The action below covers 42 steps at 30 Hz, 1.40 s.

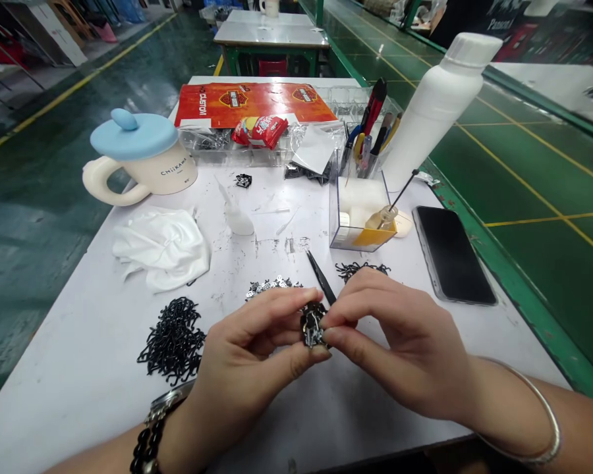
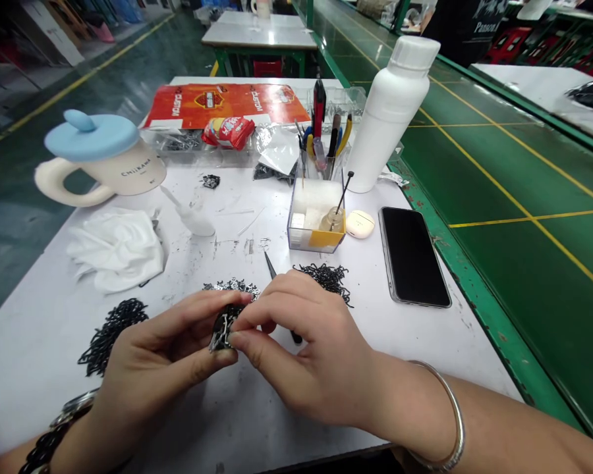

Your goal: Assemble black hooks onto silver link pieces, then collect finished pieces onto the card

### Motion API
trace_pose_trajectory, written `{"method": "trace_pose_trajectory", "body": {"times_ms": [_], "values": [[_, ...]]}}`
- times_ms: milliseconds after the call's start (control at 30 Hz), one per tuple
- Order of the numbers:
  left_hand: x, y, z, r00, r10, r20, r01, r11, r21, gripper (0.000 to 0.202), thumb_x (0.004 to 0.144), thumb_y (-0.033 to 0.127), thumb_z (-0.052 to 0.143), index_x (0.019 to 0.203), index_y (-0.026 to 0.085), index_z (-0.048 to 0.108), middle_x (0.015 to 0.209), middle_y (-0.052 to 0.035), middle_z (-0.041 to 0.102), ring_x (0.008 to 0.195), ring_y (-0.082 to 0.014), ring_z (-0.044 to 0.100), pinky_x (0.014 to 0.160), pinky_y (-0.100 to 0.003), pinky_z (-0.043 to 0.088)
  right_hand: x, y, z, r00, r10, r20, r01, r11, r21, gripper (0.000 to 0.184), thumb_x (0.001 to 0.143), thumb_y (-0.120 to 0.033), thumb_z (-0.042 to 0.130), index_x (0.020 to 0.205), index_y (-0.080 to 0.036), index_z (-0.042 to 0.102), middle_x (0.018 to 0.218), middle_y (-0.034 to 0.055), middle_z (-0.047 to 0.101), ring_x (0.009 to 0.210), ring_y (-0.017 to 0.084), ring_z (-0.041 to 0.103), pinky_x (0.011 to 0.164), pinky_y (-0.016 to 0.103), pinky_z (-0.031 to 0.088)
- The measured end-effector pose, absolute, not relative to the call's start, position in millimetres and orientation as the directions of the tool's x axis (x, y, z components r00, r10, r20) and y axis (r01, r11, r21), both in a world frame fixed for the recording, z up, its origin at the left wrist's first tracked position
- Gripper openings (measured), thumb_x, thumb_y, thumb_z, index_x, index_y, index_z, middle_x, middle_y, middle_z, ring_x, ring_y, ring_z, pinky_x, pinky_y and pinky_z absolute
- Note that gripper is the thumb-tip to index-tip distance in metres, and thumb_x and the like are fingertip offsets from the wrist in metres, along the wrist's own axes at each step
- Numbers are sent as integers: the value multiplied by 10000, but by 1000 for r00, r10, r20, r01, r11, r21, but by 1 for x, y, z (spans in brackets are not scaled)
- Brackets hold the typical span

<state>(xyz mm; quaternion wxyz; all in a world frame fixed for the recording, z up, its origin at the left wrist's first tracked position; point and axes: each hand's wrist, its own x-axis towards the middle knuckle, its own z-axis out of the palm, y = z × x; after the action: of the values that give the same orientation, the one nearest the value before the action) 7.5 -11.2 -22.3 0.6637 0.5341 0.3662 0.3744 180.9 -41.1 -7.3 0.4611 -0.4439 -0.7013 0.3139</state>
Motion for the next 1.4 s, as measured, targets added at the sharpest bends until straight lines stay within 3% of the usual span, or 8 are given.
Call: {"method": "trace_pose_trajectory", "body": {"times_ms": [133, 267, 400, 633, 767, 967, 1200, 1400], "values": [[7, -10, -24, 439, 896, -68, -77, 113, 991, 432, 663, 67, 739, 1008, 324, 694, 810, 37, 641, 717, -62, 620, 656, -81, 527, 180, -42, -8, -179, 856, 486, 434, 512, -741, 54, 787, -84, 588, 804, -128, 612, 687, 41, 598, 670, 119, 533, 641, 287, 454], [6, -11, -24, 460, 869, -181, -129, 268, 955, 379, 716, 88, 712, 996, 343, 687, 881, 52, 696, 805, -74, 660, 736, -93, 532, 181, -43, -9, -212, 815, 539, 520, 561, -644, 99, 783, -58, 576, 840, -135, 602, 715, 53, 610, 671, 125, 540, 634, 307, 452], [4, -12, -24, 452, 856, -249, -166, 355, 920, 279, 721, 82, 712, 918, 276, 675, 820, 58, 710, 780, -74, 675, 717, -87, 540, 179, -45, -10, -219, 800, 559, 560, 572, -599, 122, 783, -51, 568, 860, -142, 595, 721, 51, 607, 662, 122, 535, 637, 312, 453], [8, -12, -22, 463, 874, -146, -203, 264, 943, 266, 735, 9, 666, 870, 237, 641, 798, 70, 708, 776, -63, 680, 727, -77, 539, 176, -45, -10, -105, 895, 434, 496, 425, -757, 96, 778, -97, 589, 828, -176, 610, 703, 22, 586, 686, 126, 534, 649, 286, 471], [9, -12, -21, 415, 909, -41, -184, 128, 975, 285, 681, -4, 703, 845, 220, 640, 825, 64, 692, 770, -77, 683, 738, -101, 555, 180, -42, -8, -138, 910, 392, 443, 410, -797, 63, 773, -116, 611, 812, -163, 625, 676, 23, 578, 657, 122, 534, 632, 284, 457], [6, -14, -19, 440, 898, -7, -173, 92, 981, 282, 668, 1, 710, 831, 216, 629, 777, 54, 684, 747, -86, 680, 697, -112, 565, 182, -40, -10, -139, 931, 339, 359, 366, -859, 103, 728, -95, 638, 789, -177, 629, 647, 4, 584, 635, 114, 531, 608, 276, 446], [6, -14, -22, 423, 906, 28, -131, 30, 991, 252, 656, 47, 734, 824, 208, 634, 947, 13, 618, 802, -113, 668, 693, -170, 588, 181, -40, -10, -109, 975, 193, 301, 217, -928, 110, 698, -97, 653, 739, -192, 618, 650, -10, 597, 617, 115, 541, 588, 269, 439], [5, -18, -24, 418, 908, 34, -25, -26, 999, 207, 689, 74, 717, 829, 195, 624, 1020, -22, 660, 868, -153, 678, 726, -190, 590, 180, -39, -6, -120, 991, 63, 311, 98, -945, 128, 657, -66, 643, 683, -186, 610, 642, -24, 618, 602, 102, 556, 585, 235, 453]]}}
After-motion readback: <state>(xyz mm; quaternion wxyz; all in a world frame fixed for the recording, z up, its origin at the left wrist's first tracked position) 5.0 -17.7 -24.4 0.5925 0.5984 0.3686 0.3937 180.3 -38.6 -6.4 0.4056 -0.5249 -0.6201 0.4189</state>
